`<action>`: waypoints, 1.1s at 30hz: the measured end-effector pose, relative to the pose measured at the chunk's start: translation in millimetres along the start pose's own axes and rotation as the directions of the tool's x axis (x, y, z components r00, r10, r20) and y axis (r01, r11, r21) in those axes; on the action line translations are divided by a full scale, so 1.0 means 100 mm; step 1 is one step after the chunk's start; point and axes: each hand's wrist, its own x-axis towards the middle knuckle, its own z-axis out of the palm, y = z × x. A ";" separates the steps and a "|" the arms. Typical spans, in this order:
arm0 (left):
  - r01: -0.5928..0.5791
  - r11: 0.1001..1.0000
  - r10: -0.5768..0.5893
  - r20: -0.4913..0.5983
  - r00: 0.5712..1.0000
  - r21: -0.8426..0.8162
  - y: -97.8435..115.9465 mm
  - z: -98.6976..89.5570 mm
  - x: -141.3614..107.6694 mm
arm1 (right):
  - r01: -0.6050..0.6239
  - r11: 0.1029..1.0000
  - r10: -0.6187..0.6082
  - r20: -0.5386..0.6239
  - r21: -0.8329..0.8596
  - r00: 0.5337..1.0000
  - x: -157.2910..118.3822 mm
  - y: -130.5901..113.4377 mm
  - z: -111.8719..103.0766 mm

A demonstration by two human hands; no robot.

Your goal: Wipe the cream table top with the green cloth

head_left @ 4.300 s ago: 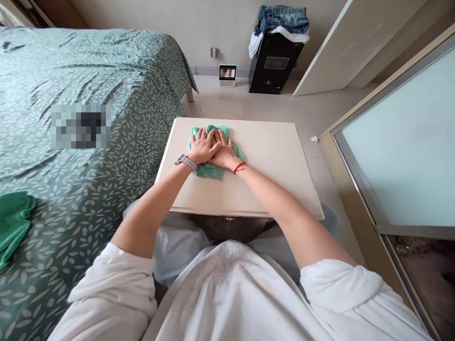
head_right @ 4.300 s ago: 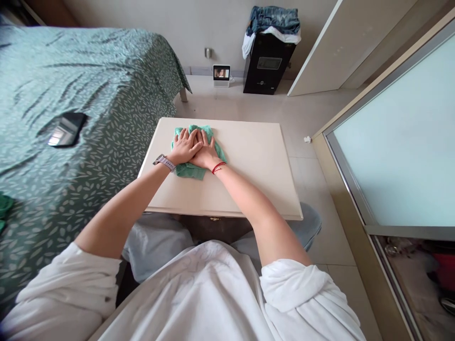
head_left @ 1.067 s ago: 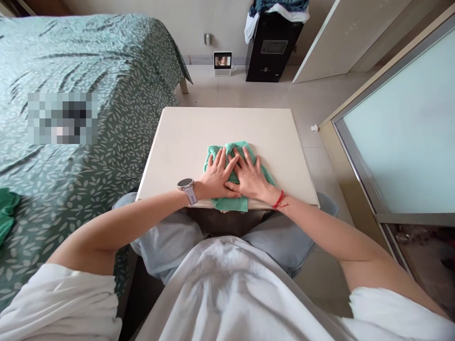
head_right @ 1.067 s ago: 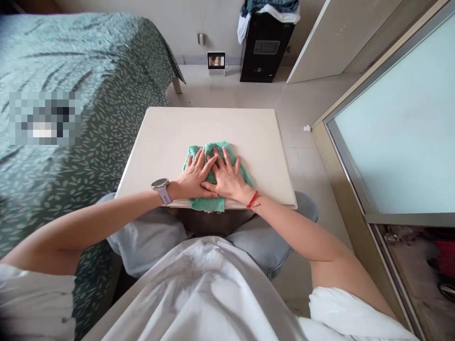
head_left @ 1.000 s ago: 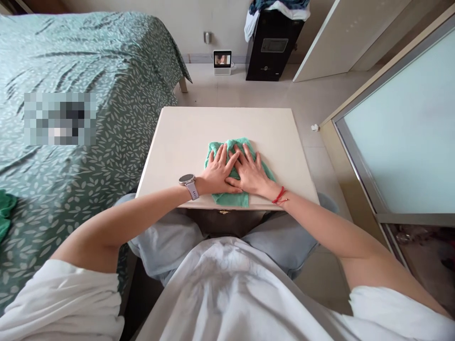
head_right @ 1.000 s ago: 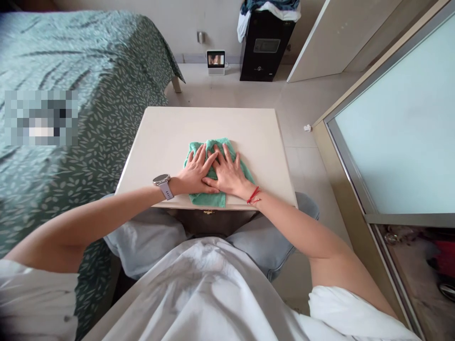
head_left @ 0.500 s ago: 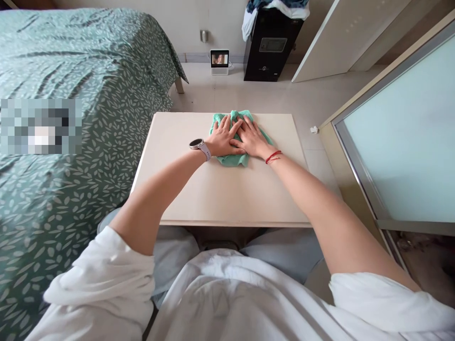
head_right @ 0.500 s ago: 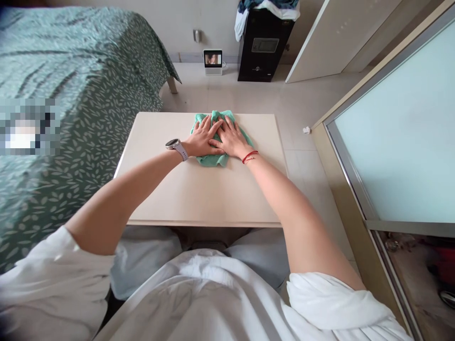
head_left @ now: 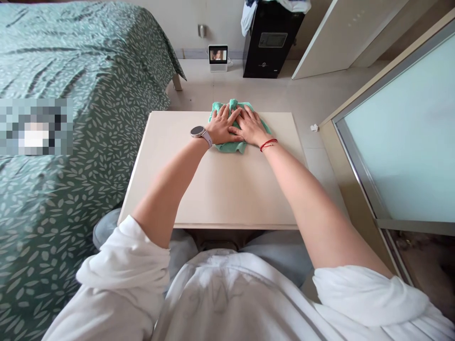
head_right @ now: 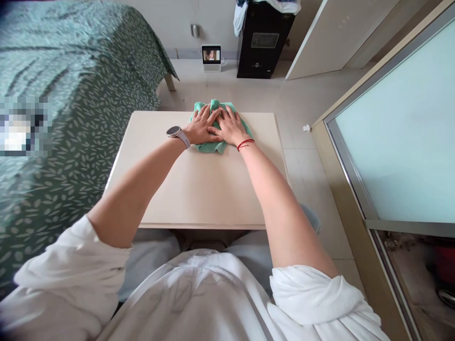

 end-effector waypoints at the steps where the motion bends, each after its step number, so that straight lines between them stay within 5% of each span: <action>1: 0.010 1.000 -0.010 -0.004 1.000 -0.002 0.01 0.01 -0.02 | 0.006 1.000 -0.006 -0.011 0.011 1.000 -0.01 0.00 0.01; 6: 0.037 0.999 -0.038 -0.036 0.999 -0.026 0.13 0.05 -0.22 | 0.015 0.999 -0.014 -0.025 0.033 1.000 -0.19 -0.09 0.02; 11: 0.077 0.997 -0.077 0.002 0.997 0.009 0.45 0.10 -0.60 | -0.012 1.000 0.012 0.008 -0.027 1.000 -0.67 -0.34 -0.01; 19: -0.110 0.994 0.110 -0.026 0.994 -0.012 1.14 0.36 -1.62 | -0.053 0.995 0.048 -0.062 -0.081 0.997 -2.03 -0.86 0.18; 25: -0.119 0.993 0.119 -0.015 0.993 0.013 1.80 0.47 -2.39 | -0.024 0.996 0.011 -0.144 -0.091 0.989 -3.00 -1.17 0.37; 29: -0.102 0.995 0.102 -0.011 0.995 0.023 1.94 0.50 -2.46 | -0.047 0.995 0.033 -0.159 -0.084 0.987 -3.16 -1.17 0.44; 33: -0.085 0.996 0.085 -0.013 0.996 -0.014 1.82 0.51 -2.14 | -0.038 0.997 0.031 -0.120 -0.060 0.992 -2.90 -0.96 0.41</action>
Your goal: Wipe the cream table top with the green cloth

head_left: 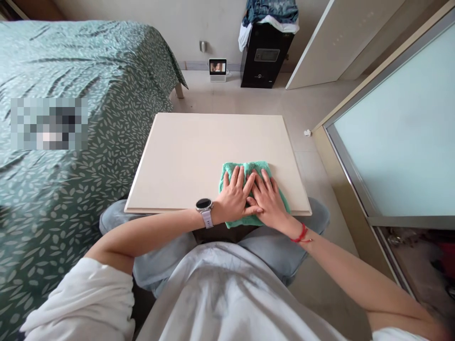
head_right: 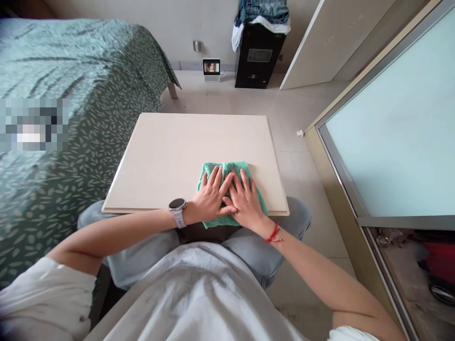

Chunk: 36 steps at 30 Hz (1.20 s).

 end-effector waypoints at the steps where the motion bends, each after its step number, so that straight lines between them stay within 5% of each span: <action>1: -0.001 1.000 0.001 0.000 1.000 -0.009 -0.06 0.00 0.11 | -0.001 1.000 0.001 0.009 0.007 1.000 0.11 0.07 -0.01; 12: 0.086 0.996 -0.086 0.014 0.996 -0.007 -0.70 -0.13 1.64 | -0.066 0.996 0.064 0.025 0.066 0.998 1.57 1.07 -0.07; 18: 0.132 0.991 -0.132 0.018 0.991 0.008 -0.88 -0.21 2.21 | -0.113 0.991 0.112 0.031 0.064 0.993 2.10 1.43 -0.13; 27: 0.209 0.978 -0.207 -0.072 0.976 0.025 -1.04 -0.24 2.62 | -0.167 0.985 0.166 0.034 0.046 0.986 2.60 1.70 -0.16; 36: 0.233 0.972 -0.230 -0.114 0.966 0.013 -1.00 -0.14 2.54 | -0.177 0.984 0.177 -0.001 0.036 0.984 2.53 1.67 -0.10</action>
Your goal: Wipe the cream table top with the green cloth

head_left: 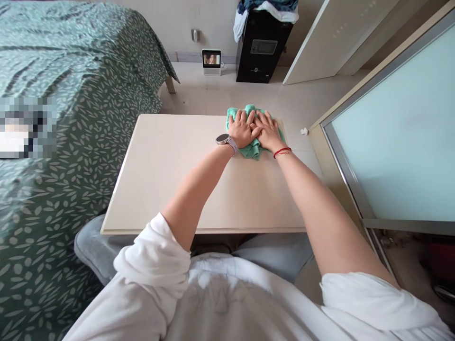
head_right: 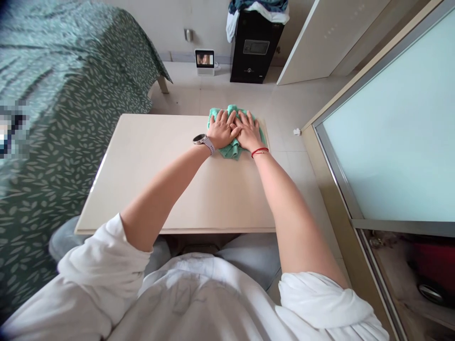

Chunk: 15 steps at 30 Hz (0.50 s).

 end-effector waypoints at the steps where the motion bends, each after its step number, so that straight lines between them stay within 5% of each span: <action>1: -0.002 1.000 0.002 0.001 1.000 0.003 0.01 0.00 -0.04 | -0.013 1.000 0.013 0.009 -0.006 1.000 -0.04 -0.03 -0.01; 7: -0.060 0.997 0.058 0.045 0.997 0.041 0.18 -0.05 -0.49 | -0.003 0.998 0.006 0.052 -0.061 0.999 -0.59 -0.21 -0.06; 15: -0.189 0.982 0.188 0.032 0.982 0.024 0.66 0.11 -1.49 | 0.081 0.987 -0.078 0.029 -0.140 0.997 -1.86 -0.32 -0.09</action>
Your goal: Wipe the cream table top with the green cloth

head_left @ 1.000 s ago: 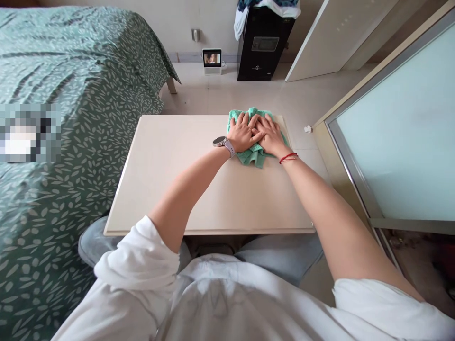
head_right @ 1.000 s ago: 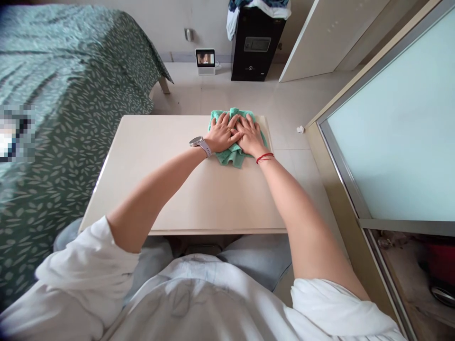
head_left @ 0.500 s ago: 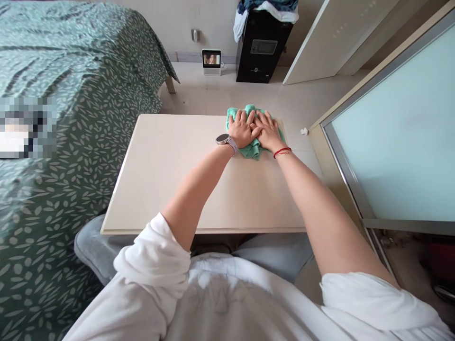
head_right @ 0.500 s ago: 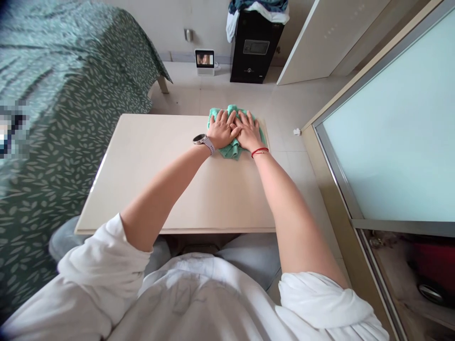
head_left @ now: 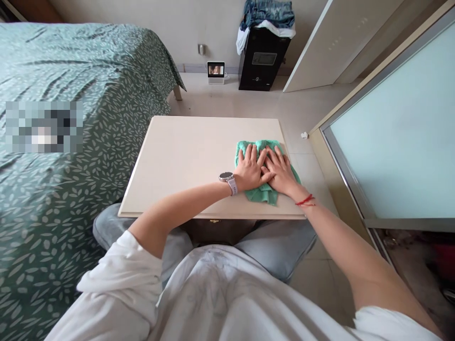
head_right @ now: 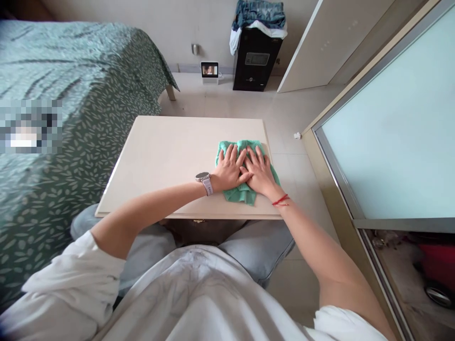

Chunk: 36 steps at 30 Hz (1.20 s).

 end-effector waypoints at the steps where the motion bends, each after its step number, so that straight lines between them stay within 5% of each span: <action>1: -0.012 1.000 0.012 -0.009 1.000 -0.004 0.08 0.03 -0.10 | 0.003 1.000 -0.003 -0.006 -0.012 1.000 -0.15 -0.03 -0.01; 10: -0.136 0.991 0.136 -0.063 0.989 -0.007 0.60 0.19 -0.78 | -0.034 0.995 0.019 -0.169 -0.090 0.985 -1.22 -0.29 0.11; 16: -0.198 0.979 0.195 0.061 0.979 0.048 0.69 0.14 -0.89 | -0.056 0.994 0.034 -0.222 -0.092 0.974 -1.44 -0.38 0.13; 22: -0.177 0.984 0.175 0.087 0.981 0.014 0.53 0.07 -0.38 | -0.087 0.995 0.095 -0.138 0.057 0.986 -0.99 -0.07 0.11; 30: -0.030 0.999 0.032 0.066 0.997 -0.041 0.16 0.05 0.75 | -0.144 0.969 0.179 -0.166 0.201 0.970 0.22 0.72 0.26; 36: 0.049 0.998 -0.045 0.082 0.996 -0.044 -0.11 0.02 1.26 | -0.112 0.964 0.142 -0.113 0.239 0.983 0.93 1.04 0.25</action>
